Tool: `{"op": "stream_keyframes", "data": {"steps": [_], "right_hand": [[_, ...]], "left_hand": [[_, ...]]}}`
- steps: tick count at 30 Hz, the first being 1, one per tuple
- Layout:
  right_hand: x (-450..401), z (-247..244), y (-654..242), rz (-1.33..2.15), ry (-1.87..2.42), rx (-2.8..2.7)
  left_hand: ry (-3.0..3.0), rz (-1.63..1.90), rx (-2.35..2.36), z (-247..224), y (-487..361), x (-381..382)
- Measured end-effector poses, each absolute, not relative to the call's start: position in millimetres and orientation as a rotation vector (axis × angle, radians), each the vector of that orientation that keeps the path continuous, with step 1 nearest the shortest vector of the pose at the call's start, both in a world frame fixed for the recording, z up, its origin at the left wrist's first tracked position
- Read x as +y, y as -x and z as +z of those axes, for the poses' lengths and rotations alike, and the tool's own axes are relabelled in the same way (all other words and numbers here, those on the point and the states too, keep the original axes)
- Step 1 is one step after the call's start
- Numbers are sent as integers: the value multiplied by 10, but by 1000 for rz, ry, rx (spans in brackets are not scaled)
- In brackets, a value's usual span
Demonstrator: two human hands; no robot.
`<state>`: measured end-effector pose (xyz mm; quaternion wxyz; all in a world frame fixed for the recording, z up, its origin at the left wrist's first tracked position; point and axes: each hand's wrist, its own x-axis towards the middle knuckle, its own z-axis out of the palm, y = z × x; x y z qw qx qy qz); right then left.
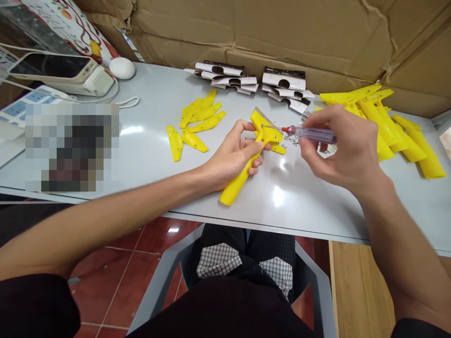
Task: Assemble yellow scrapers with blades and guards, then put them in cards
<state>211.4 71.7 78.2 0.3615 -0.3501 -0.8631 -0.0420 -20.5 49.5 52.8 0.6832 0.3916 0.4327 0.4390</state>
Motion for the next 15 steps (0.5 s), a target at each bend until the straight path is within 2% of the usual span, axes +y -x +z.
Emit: {"op": "stream_keyframes", "data": {"steps": [10,15], "right_hand": [[790,726,-2102,-294,956,-2120],[780,728,-2119,-247,1087,-2199]], "left_hand": [[-889,996,977,513,212,485],[-915,991,993,498,215,491]]}}
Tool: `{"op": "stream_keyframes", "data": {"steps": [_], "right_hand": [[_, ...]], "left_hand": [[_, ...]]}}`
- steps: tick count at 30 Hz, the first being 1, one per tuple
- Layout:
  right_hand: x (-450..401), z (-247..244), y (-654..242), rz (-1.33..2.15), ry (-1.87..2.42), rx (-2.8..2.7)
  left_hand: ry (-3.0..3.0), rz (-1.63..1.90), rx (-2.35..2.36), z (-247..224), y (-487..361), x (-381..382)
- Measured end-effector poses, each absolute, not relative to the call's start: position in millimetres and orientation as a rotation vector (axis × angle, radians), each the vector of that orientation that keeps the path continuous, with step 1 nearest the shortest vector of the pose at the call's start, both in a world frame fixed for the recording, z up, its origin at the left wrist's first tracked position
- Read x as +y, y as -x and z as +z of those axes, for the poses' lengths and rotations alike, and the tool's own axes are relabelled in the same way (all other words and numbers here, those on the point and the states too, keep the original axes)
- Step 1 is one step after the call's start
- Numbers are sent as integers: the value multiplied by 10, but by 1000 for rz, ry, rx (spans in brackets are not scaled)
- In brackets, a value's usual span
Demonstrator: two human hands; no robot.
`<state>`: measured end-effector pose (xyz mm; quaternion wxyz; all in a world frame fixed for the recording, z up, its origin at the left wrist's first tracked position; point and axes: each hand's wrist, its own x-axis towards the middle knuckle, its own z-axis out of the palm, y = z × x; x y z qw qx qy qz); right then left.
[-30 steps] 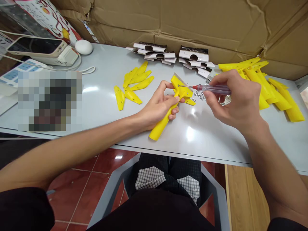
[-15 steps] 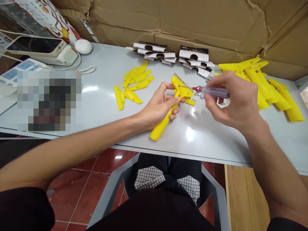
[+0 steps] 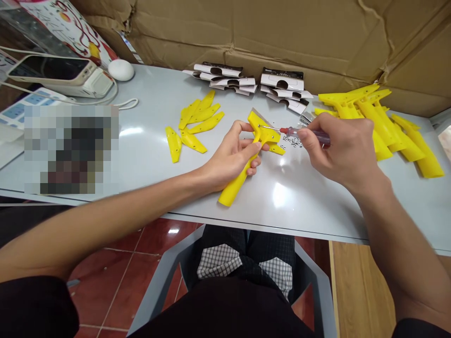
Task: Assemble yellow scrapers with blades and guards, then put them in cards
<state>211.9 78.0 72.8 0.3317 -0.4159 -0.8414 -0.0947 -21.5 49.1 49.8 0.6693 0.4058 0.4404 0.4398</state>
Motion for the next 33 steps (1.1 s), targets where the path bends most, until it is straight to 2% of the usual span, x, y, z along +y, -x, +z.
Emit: {"op": "stream_keyframes", "data": {"steps": [5,10,18,25,33], "right_hand": [[713,792,-2117,-72,1037,-2264],[693,799,-2099,-207,1031,-2241],[719,830,-2097,-217,1134,-2148],[675,871,-2113,5,1082,-2266],[649,933,-2142,-30,1206,-2289]], "left_hand": [[-923,993,991,472,210,498],[-965,990,958,427,232,503],[-1047,965,935,367,253,503],[-1087,970,961,376,240,497],[-1138,957,962,356,258,501]]}}
